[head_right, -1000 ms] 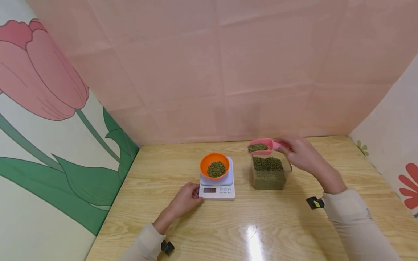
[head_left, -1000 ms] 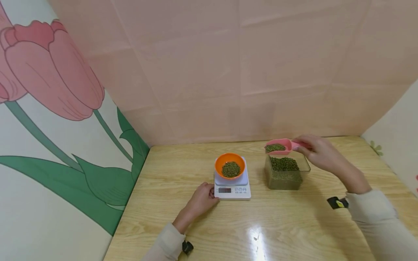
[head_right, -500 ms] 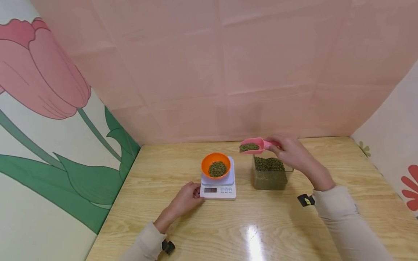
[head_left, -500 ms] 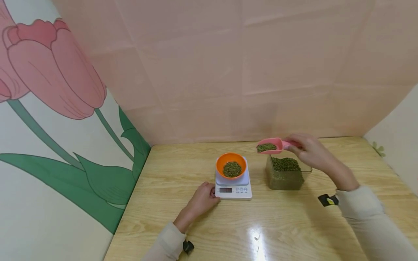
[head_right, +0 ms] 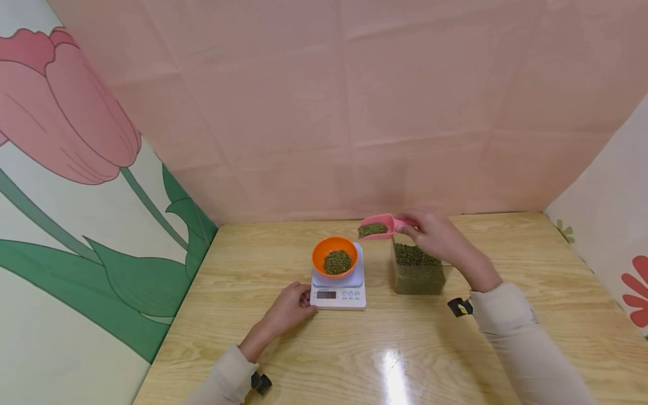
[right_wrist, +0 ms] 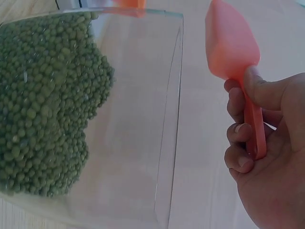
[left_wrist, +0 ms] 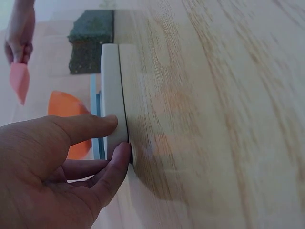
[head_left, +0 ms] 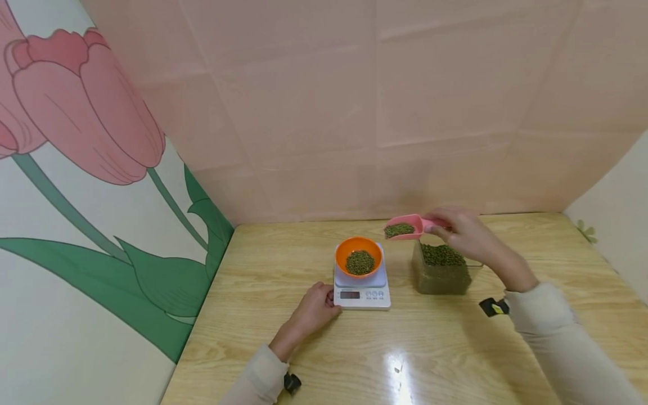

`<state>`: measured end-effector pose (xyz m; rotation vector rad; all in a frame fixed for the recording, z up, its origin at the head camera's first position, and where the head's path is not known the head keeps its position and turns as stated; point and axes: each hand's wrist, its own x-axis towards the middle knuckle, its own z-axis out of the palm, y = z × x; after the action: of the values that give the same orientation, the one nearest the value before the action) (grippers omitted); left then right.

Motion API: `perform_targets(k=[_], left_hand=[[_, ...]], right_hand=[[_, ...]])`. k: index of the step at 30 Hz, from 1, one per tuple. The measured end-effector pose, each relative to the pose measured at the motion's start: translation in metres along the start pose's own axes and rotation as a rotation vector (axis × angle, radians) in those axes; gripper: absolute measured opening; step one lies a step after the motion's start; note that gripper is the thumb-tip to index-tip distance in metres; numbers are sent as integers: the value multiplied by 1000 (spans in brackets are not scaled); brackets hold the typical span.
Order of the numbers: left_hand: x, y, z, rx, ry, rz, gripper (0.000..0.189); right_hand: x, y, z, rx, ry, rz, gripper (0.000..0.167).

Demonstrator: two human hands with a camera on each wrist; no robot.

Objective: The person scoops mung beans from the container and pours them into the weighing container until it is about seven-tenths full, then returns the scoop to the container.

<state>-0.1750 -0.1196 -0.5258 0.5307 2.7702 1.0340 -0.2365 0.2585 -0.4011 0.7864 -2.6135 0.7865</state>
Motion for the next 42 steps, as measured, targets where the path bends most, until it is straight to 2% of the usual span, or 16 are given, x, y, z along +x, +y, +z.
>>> perform_targets(k=[12,21,31,42], left_hand=[[0,0,0,-9,4,4,16],[0,-1,1,-5,5,3,17],[0,-1,2,-7,5,2,19],[0,0,1,-9,4,-6,21]], right_hand=[[13,-13,17,-8,-90,-24,18],[18,-21,29,-34,-162,-8,18],[18,-27,36,-87,-187,-40,15],[18,-23,39,-110,-178,-70,15]])
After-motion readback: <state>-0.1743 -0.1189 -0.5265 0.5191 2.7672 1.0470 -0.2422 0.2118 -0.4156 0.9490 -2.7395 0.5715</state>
